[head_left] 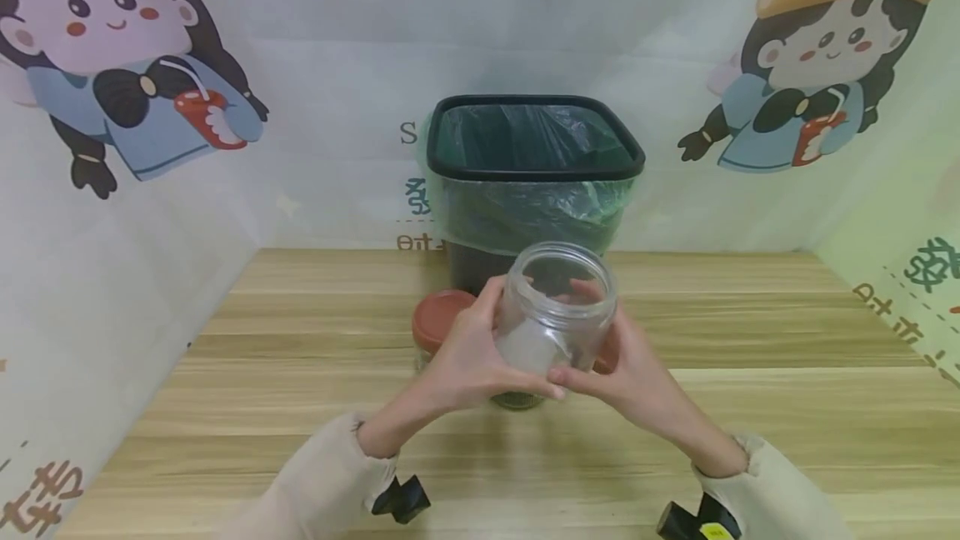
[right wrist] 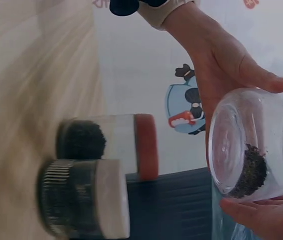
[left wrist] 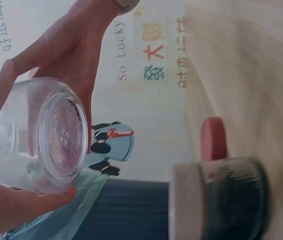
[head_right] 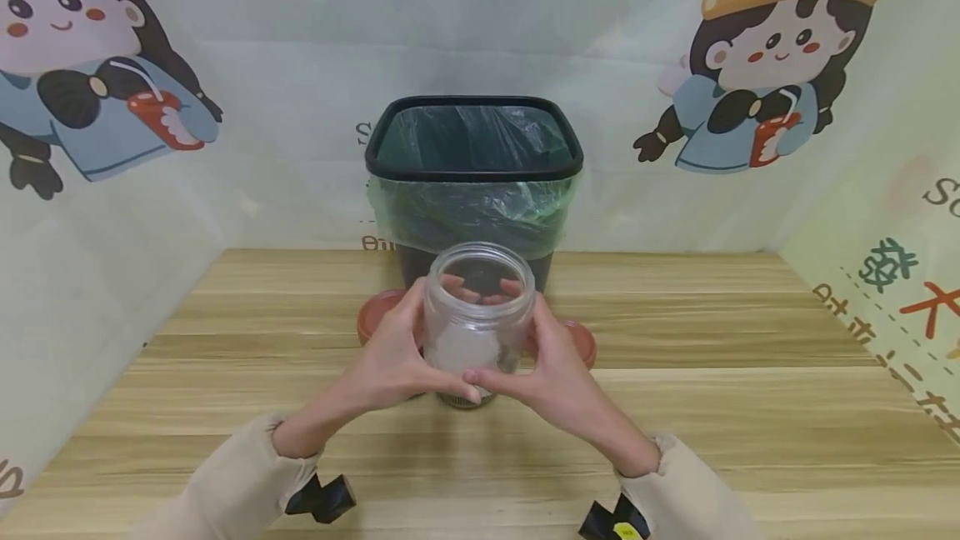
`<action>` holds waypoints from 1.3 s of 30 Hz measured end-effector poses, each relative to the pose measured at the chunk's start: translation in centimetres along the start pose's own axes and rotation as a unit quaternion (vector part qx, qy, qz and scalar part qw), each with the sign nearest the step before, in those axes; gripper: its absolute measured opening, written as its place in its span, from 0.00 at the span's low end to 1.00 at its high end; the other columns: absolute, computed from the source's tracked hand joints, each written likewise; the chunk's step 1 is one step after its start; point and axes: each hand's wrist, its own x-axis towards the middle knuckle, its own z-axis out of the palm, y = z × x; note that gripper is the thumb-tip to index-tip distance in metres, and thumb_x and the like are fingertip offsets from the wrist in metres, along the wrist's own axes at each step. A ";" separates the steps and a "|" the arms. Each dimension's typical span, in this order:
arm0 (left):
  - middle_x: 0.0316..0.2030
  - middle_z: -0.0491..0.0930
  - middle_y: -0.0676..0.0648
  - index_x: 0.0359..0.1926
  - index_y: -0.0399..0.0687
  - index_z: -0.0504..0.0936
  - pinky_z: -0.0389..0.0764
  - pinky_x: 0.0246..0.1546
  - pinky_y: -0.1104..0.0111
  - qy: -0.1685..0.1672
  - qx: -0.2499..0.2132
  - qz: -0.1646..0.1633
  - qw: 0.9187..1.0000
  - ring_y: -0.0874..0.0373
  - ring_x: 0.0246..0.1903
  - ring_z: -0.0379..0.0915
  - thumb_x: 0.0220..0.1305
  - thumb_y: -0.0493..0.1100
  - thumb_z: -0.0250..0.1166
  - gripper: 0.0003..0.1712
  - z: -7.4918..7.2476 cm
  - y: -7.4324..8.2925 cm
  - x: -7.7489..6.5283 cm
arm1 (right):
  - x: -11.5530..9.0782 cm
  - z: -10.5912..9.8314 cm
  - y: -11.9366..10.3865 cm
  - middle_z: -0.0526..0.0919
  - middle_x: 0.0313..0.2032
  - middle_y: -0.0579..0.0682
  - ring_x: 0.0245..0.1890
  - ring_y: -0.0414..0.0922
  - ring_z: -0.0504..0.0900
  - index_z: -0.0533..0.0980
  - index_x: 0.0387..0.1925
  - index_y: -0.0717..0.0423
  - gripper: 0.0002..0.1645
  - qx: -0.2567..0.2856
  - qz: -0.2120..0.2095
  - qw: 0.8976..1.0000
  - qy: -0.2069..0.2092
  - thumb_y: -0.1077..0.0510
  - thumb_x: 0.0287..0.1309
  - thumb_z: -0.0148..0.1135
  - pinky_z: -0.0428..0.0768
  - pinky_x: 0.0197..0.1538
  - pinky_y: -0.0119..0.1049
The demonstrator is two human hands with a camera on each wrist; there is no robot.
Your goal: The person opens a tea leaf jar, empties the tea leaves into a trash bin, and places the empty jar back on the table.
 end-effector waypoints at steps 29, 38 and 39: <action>0.48 0.72 0.44 0.57 0.37 0.63 0.71 0.49 0.63 -0.056 0.111 -0.008 0.992 0.53 0.49 0.68 0.30 0.48 0.77 0.51 6.9 -3.9 -2.5 | -5.0 -3.0 6.9 0.66 0.56 0.60 0.54 0.53 0.68 0.59 0.59 0.61 0.45 -0.047 0.030 0.995 -0.088 0.63 0.38 0.71 0.72 0.52 0.32; 0.45 0.75 0.39 0.54 0.32 0.63 0.74 0.44 0.65 -0.041 0.135 -0.013 0.990 0.49 0.46 0.72 0.30 0.42 0.77 0.47 7.6 -4.5 -2.7 | -4.8 -3.0 8.1 0.67 0.56 0.61 0.55 0.57 0.67 0.57 0.60 0.64 0.49 -0.049 0.038 0.993 -0.102 0.61 0.36 0.72 0.70 0.54 0.44; 0.44 0.75 0.39 0.53 0.32 0.64 0.75 0.44 0.65 -0.036 0.141 -0.015 0.989 0.49 0.45 0.73 0.30 0.42 0.77 0.47 7.7 -4.5 -2.7 | -4.8 -3.0 8.3 0.66 0.56 0.61 0.55 0.59 0.66 0.57 0.60 0.64 0.49 -0.047 0.041 0.993 -0.104 0.61 0.36 0.72 0.70 0.54 0.45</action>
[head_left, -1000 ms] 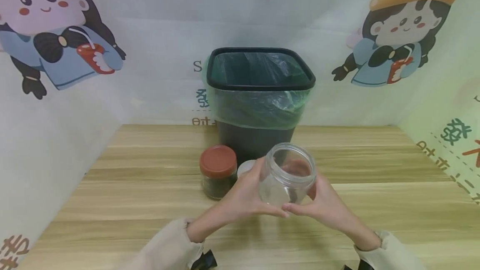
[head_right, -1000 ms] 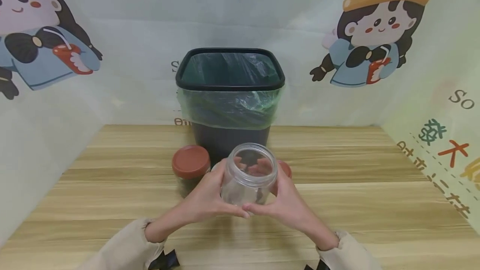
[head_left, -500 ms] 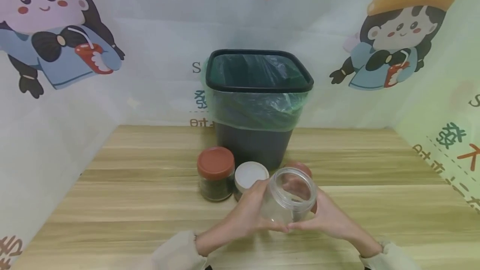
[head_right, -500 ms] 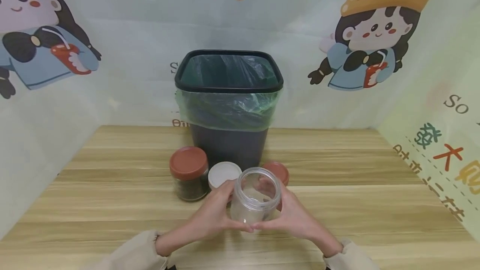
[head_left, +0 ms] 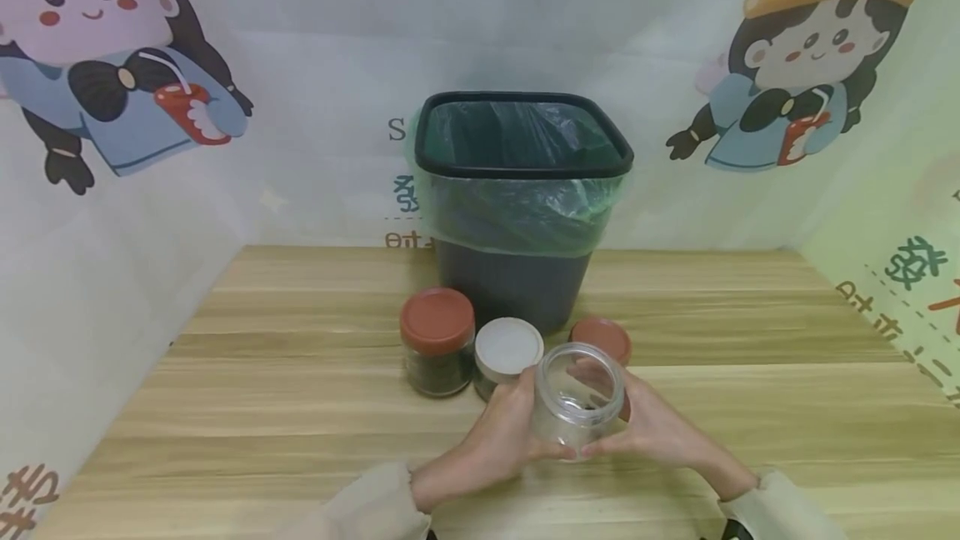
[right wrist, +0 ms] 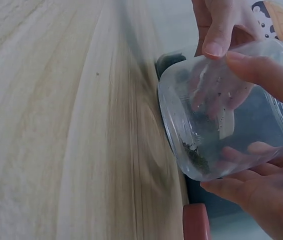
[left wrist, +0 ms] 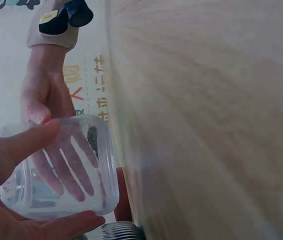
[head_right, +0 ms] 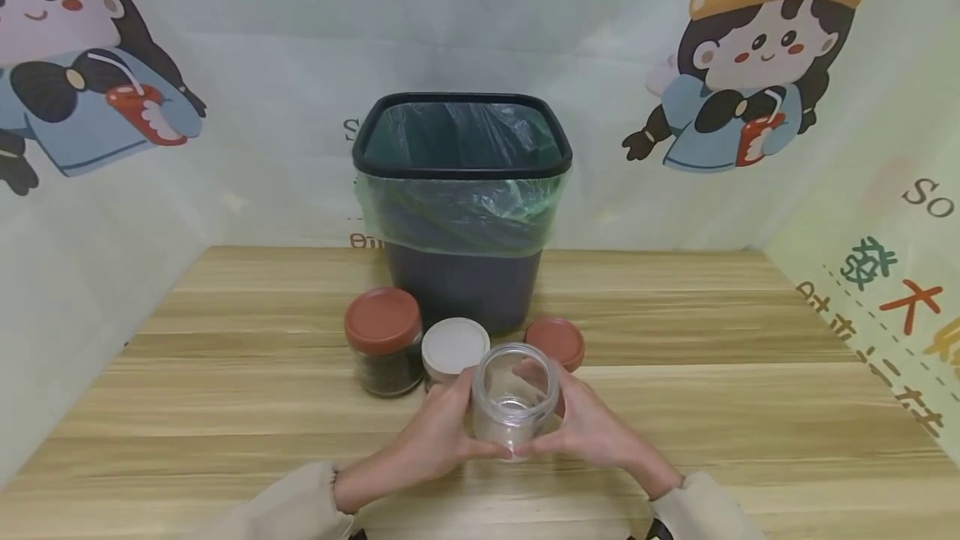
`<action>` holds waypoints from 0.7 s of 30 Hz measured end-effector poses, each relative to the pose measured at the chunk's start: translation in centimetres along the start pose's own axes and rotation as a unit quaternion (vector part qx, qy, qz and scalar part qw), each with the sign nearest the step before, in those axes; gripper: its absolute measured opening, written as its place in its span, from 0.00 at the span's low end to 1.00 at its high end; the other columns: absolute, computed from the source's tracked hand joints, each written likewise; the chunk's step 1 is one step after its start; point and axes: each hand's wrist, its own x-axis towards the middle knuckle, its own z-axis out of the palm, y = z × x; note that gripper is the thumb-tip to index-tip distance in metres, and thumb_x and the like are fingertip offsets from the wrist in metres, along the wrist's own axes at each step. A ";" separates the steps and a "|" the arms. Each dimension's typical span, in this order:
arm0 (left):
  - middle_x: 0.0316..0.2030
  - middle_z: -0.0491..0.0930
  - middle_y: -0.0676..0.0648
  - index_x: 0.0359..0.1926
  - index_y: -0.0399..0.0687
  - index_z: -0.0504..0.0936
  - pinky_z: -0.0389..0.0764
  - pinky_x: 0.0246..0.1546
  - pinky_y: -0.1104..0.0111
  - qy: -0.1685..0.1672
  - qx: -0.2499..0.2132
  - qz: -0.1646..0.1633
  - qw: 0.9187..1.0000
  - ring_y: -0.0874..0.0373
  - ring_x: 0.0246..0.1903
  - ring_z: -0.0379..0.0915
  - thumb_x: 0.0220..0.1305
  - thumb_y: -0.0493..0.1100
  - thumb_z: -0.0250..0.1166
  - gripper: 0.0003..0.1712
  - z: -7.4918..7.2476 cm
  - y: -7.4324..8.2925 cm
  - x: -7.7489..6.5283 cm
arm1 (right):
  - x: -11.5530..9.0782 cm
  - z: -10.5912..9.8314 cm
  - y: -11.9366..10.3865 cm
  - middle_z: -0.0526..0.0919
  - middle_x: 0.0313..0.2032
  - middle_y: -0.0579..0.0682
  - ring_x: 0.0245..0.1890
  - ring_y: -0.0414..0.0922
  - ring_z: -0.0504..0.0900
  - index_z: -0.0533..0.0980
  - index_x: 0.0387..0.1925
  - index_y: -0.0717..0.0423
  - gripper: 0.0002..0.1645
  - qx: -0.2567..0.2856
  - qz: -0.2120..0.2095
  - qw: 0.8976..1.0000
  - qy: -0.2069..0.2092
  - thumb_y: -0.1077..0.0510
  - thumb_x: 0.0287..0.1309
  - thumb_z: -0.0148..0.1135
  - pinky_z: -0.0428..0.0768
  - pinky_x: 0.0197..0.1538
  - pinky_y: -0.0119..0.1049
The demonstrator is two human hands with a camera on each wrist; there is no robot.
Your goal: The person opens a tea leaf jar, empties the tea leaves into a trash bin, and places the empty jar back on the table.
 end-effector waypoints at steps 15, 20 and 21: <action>0.35 0.78 0.33 0.52 0.30 0.61 0.78 0.35 0.64 0.014 0.058 -0.023 0.998 0.46 0.38 0.77 0.30 0.44 0.77 0.49 0.5 0.4 0.2 | 0.2 -0.8 1.0 0.65 0.54 0.67 0.56 0.64 0.63 0.56 0.59 0.69 0.49 -0.009 0.048 0.999 -0.015 0.60 0.36 0.72 0.69 0.53 0.53; 0.29 0.79 0.35 0.45 0.27 0.67 0.78 0.28 0.67 0.009 0.104 -0.020 0.994 0.46 0.32 0.78 0.33 0.47 0.76 0.41 0.4 0.7 0.3 | 0.4 -1.0 1.3 0.65 0.54 0.68 0.55 0.65 0.63 0.55 0.58 0.72 0.49 -0.011 0.036 0.999 -0.019 0.60 0.36 0.72 0.68 0.53 0.54; 0.27 0.79 0.35 0.43 0.27 0.68 0.78 0.25 0.68 0.011 0.119 -0.013 0.993 0.47 0.30 0.78 0.34 0.47 0.75 0.39 0.4 0.7 0.3 | 0.4 -1.0 1.3 0.65 0.54 0.68 0.55 0.64 0.64 0.56 0.58 0.72 0.49 -0.012 0.036 0.999 -0.017 0.60 0.36 0.72 0.68 0.53 0.53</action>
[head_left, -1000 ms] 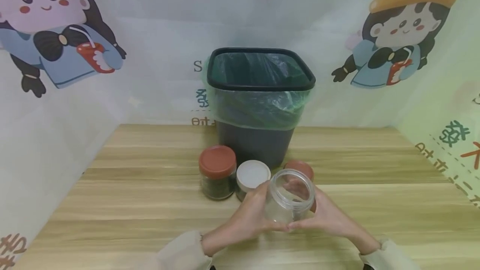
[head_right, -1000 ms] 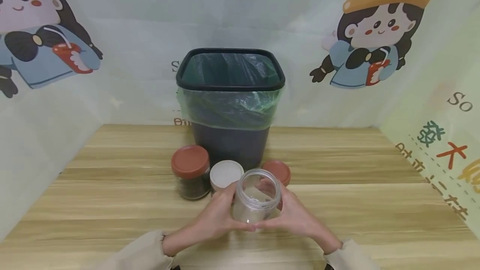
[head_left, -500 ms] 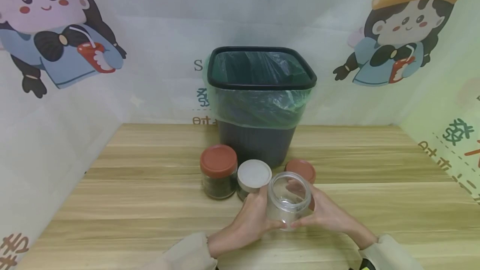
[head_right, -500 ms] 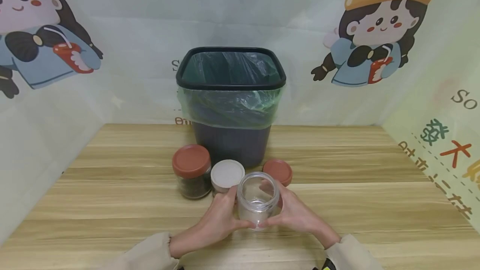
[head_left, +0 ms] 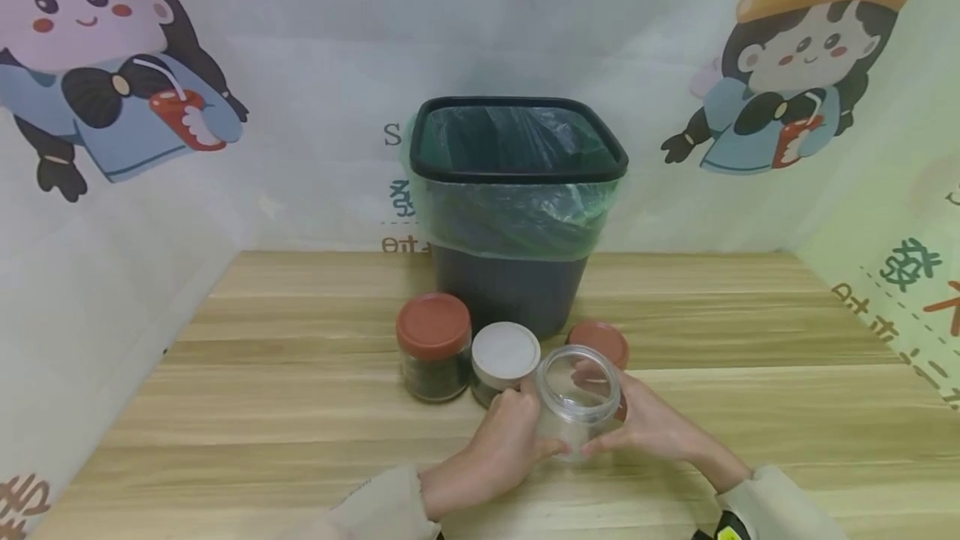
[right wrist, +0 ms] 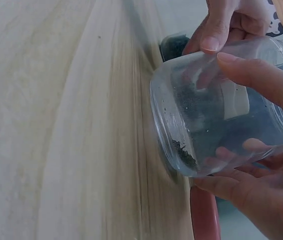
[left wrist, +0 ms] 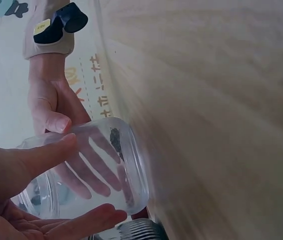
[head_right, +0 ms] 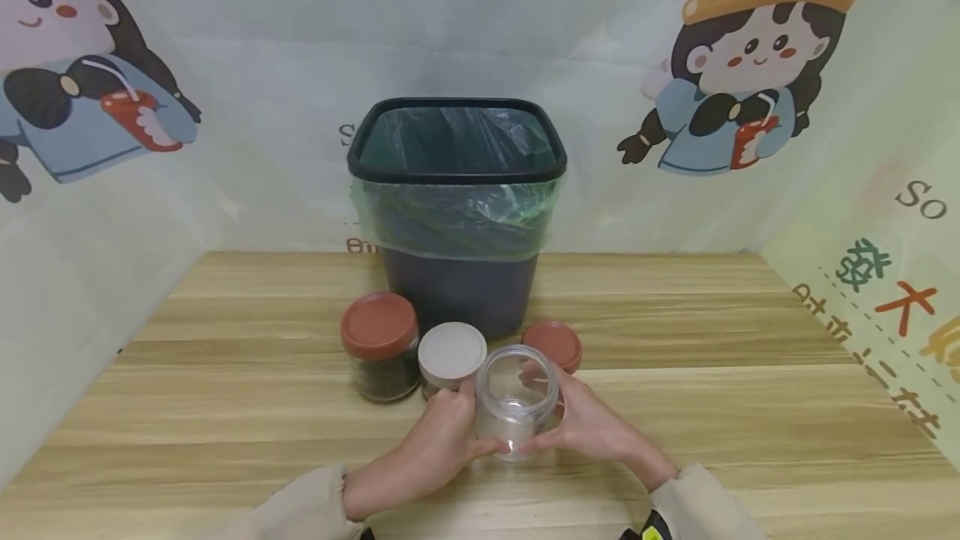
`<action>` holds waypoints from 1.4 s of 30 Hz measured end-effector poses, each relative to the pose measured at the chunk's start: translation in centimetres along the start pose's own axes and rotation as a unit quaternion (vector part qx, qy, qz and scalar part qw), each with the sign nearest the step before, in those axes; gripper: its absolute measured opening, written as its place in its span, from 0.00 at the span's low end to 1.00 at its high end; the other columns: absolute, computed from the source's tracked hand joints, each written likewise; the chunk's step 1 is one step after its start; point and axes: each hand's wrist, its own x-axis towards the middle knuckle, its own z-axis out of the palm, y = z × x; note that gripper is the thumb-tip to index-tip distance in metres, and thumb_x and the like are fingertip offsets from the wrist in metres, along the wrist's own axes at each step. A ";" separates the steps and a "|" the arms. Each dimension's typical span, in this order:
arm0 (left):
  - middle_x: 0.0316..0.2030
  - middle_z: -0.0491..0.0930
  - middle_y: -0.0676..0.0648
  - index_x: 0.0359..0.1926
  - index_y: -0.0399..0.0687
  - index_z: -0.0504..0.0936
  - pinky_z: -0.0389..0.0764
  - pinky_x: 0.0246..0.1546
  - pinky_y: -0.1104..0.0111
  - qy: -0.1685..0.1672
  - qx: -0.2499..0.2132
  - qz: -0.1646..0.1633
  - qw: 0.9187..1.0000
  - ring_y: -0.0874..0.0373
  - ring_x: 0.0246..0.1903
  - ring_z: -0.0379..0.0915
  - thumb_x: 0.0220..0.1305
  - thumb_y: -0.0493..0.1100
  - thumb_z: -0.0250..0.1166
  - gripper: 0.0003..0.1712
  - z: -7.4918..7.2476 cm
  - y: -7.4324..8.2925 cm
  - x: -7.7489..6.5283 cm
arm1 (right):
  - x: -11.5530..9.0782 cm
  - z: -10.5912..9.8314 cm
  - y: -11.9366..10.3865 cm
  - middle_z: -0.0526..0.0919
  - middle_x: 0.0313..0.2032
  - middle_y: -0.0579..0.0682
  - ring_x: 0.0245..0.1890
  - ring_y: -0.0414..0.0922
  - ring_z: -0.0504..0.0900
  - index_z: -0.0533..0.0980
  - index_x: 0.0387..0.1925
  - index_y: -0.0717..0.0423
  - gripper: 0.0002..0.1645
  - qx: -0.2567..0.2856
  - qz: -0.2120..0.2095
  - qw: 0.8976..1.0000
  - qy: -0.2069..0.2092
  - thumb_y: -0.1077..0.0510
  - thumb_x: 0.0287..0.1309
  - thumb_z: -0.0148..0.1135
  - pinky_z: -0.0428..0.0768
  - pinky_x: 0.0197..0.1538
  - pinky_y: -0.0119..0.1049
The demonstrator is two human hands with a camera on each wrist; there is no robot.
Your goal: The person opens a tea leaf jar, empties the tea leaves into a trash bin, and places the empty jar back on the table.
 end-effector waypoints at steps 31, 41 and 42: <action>0.47 0.72 0.28 0.63 0.25 0.40 0.72 0.49 0.62 -0.161 -0.141 -0.057 0.975 0.44 0.49 0.70 0.52 0.45 0.64 0.51 0.4 0.0 1.2 | 1.6 -1.8 0.8 0.58 0.59 0.69 0.59 0.66 0.58 0.44 0.65 0.63 0.57 -0.024 0.039 0.994 0.096 0.64 0.39 0.70 0.68 0.52 0.54; 0.50 0.70 0.28 0.64 0.24 0.41 0.73 0.48 0.63 -0.170 -0.133 -0.096 0.972 0.44 0.49 0.70 0.52 0.46 0.64 0.53 0.6 0.5 2.2 | 2.1 -2.6 1.2 0.53 0.62 0.68 0.61 0.66 0.53 0.44 0.66 0.62 0.54 -0.025 0.053 0.994 0.092 0.64 0.42 0.67 0.63 0.54 0.59; 0.50 0.70 0.28 0.64 0.24 0.41 0.73 0.48 0.64 -0.173 -0.131 -0.099 0.971 0.44 0.49 0.71 0.52 0.47 0.64 0.52 0.6 0.5 2.3 | 2.1 -2.6 1.2 0.53 0.62 0.68 0.61 0.66 0.53 0.43 0.66 0.62 0.54 -0.025 0.054 0.994 0.090 0.64 0.43 0.67 0.63 0.54 0.59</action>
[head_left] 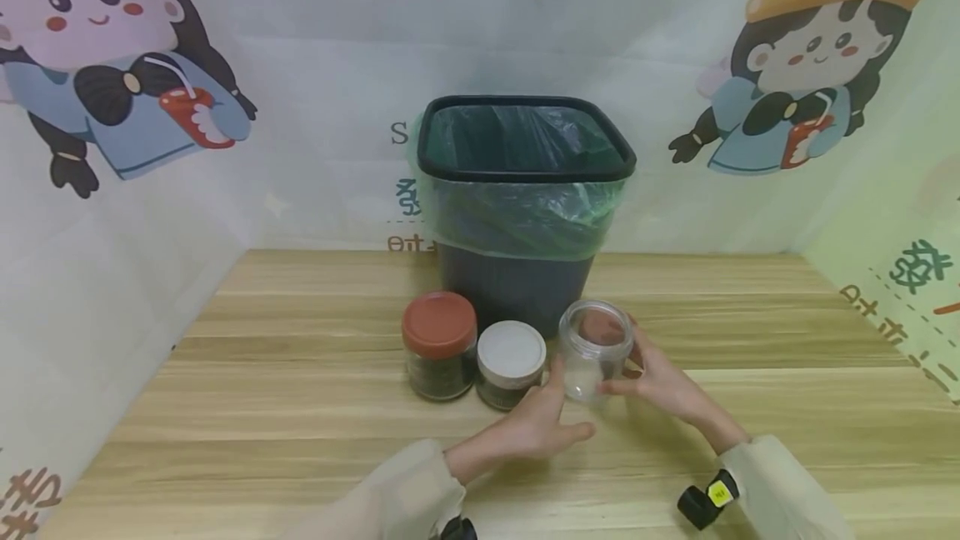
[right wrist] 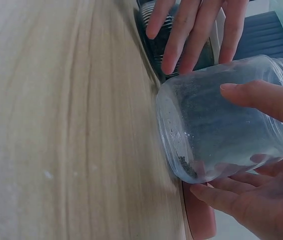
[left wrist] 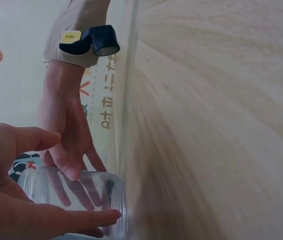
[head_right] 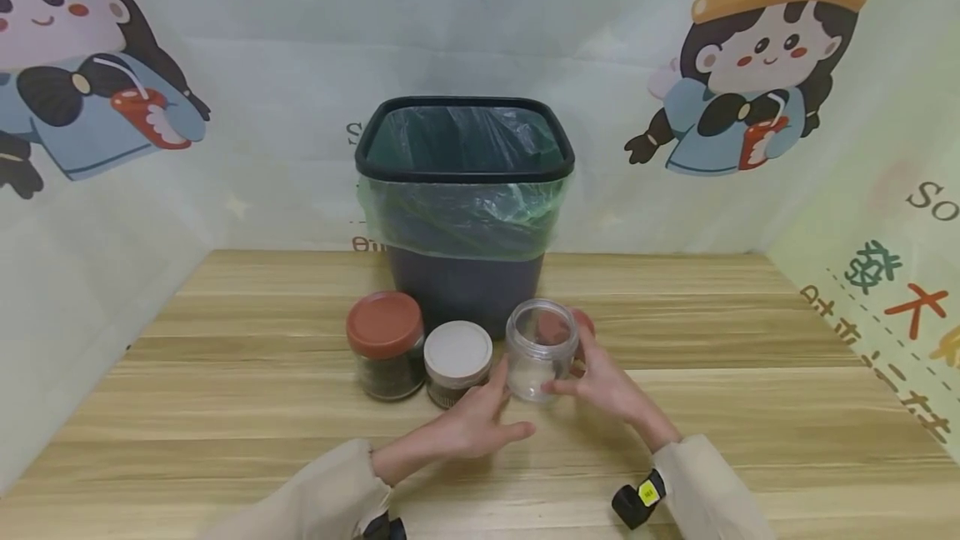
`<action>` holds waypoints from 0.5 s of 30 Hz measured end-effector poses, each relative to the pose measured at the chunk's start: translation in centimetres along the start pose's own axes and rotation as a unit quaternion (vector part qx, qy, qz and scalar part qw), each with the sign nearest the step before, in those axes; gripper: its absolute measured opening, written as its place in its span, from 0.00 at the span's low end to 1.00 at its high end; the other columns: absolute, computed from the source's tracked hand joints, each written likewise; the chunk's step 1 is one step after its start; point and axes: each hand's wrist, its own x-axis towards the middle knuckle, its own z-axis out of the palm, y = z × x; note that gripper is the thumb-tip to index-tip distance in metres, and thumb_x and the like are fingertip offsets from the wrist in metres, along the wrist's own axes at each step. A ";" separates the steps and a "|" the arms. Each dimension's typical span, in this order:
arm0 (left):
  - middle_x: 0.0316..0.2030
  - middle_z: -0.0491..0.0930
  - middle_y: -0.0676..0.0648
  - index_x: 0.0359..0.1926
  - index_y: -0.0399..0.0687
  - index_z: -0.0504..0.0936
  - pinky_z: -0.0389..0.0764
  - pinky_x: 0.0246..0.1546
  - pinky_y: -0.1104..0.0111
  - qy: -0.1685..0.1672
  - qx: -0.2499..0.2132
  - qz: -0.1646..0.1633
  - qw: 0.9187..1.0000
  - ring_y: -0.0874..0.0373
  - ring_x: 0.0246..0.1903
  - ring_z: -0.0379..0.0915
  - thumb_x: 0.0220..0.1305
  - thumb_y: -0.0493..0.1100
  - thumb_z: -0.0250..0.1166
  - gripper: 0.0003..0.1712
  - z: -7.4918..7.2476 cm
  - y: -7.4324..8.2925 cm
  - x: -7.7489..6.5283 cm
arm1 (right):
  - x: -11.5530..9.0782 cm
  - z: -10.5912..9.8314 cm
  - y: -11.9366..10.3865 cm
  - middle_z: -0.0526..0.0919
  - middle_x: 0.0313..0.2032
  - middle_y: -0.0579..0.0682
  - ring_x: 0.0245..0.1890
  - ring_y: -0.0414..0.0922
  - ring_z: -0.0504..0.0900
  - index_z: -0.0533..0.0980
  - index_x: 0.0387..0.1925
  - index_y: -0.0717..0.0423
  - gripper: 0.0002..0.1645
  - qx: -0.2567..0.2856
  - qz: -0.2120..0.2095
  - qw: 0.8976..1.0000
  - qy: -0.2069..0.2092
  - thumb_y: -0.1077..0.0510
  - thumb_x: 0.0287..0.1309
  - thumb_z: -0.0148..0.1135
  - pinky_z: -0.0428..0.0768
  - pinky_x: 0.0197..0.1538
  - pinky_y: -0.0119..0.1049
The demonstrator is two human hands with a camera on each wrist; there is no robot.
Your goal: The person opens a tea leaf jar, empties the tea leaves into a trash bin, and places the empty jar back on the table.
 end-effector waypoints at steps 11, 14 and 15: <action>0.57 0.62 0.29 0.64 0.26 0.42 0.67 0.54 0.58 0.030 -0.045 -0.010 0.998 0.40 0.56 0.61 0.52 0.44 0.63 0.50 0.6 -0.3 0.9 | 0.7 -0.3 0.3 0.54 0.61 0.70 0.60 0.67 0.55 0.41 0.66 0.63 0.56 0.004 0.003 1.000 0.000 0.66 0.42 0.66 0.62 0.55 0.59; 0.59 0.61 0.30 0.64 0.28 0.44 0.66 0.54 0.57 0.058 -0.061 -0.001 0.996 0.40 0.56 0.61 0.51 0.42 0.63 0.49 0.8 -0.3 1.0 | 0.7 -0.2 0.2 0.56 0.60 0.70 0.59 0.67 0.57 0.41 0.65 0.64 0.55 0.000 0.004 1.000 0.009 0.67 0.42 0.65 0.64 0.54 0.58; 0.59 0.60 0.30 0.64 0.28 0.44 0.67 0.54 0.57 0.062 -0.065 0.001 0.996 0.40 0.56 0.61 0.50 0.41 0.64 0.49 0.9 -0.4 1.1 | 0.7 -0.2 0.1 0.56 0.60 0.70 0.58 0.67 0.58 0.41 0.65 0.64 0.55 0.000 0.005 1.000 0.011 0.67 0.42 0.65 0.64 0.54 0.58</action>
